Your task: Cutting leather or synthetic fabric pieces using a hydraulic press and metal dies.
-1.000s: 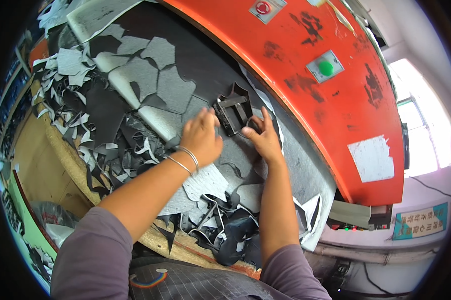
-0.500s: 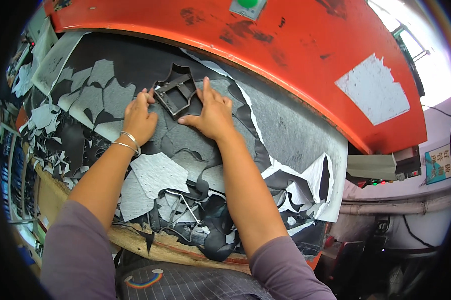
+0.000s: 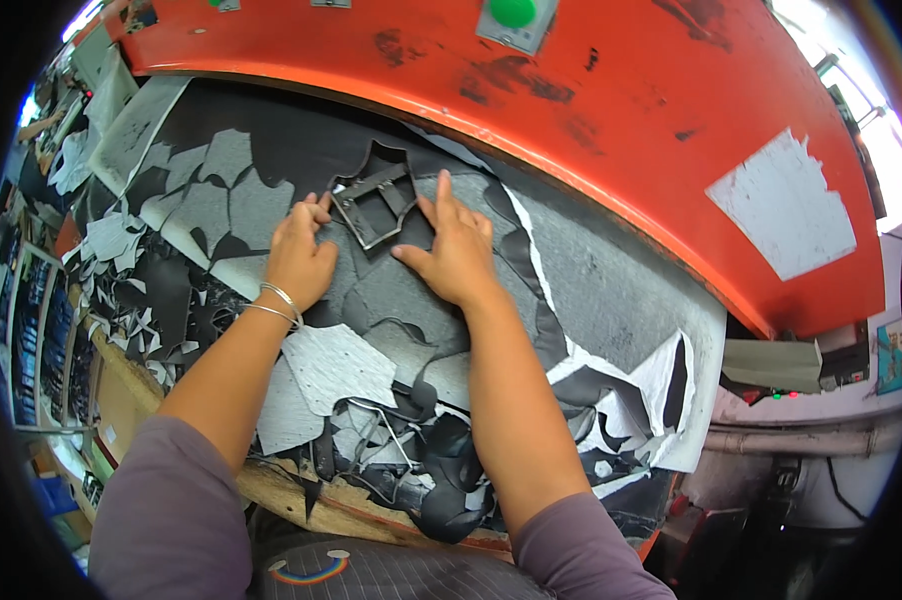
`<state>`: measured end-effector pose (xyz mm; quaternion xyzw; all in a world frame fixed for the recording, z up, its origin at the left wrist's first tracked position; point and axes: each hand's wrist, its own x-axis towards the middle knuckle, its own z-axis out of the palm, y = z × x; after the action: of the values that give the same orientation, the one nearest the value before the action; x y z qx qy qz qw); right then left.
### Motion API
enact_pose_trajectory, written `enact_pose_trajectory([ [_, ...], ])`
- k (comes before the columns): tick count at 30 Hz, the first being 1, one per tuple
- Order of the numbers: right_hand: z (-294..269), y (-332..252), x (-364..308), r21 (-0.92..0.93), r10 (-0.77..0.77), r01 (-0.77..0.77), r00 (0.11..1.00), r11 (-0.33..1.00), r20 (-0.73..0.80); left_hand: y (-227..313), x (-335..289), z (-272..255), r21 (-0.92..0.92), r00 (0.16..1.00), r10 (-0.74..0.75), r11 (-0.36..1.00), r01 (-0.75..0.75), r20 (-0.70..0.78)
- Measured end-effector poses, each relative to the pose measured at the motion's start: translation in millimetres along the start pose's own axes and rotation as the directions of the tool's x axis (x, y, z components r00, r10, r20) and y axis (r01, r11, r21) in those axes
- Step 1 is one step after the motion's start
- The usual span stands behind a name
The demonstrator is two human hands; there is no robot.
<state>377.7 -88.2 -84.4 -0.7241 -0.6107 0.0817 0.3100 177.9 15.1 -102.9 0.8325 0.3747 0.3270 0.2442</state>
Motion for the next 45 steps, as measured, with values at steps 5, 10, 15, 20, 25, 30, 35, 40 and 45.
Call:
enact_pose_trajectory([
  [5,3.2,-5.1,-2.5,0.001,0.023,-0.024,1.0,1.0,0.013,-1.0,-5.8,-5.5,0.111,0.999,0.042,0.993,-0.046,0.035],
  [10,8.5,-7.4,-4.8,-0.03,0.003,-0.003,1.0,1.0,-0.002,-9.9,-10.3,-9.6,0.141,0.996,0.079,0.986,-0.085,0.051],
  [15,11.2,-15.1,-4.8,-0.078,0.02,-0.02,1.0,0.997,-0.004,-13.1,-9.0,-16.0,0.126,0.992,0.103,0.986,-0.112,0.078],
  [20,4.3,-13.5,-3.6,-0.082,0.028,-0.028,1.0,0.996,0.002,-3.9,-6.7,-16.5,0.165,0.987,0.095,0.979,-0.116,0.13],
  [25,2.5,-13.2,-0.5,-0.033,0.012,-0.011,1.0,0.999,0.02,-2.2,-7.5,-17.6,0.175,0.988,0.078,0.979,-0.101,0.134],
  [30,-3.0,7.1,-2.0,0.207,0.018,0.016,0.987,0.978,-0.16,14.7,-0.8,-11.4,0.127,0.992,0.03,0.991,-0.046,0.12],
  [35,-3.8,14.2,0.5,0.213,0.035,-0.013,0.994,0.977,-0.102,3.4,2.3,-1.4,0.013,0.998,0.029,0.999,-0.03,0.056],
  [40,-13.8,16.4,1.8,0.208,0.032,-0.019,0.998,0.978,-0.06,11.1,4.3,8.6,0.007,0.999,-0.004,1.0,0.004,0.041],
  [45,-11.5,14.6,2.7,0.1,0.012,-0.012,1.0,0.995,0.004,15.9,3.0,6.9,0.064,0.999,0.0,0.998,-0.003,0.044],
])
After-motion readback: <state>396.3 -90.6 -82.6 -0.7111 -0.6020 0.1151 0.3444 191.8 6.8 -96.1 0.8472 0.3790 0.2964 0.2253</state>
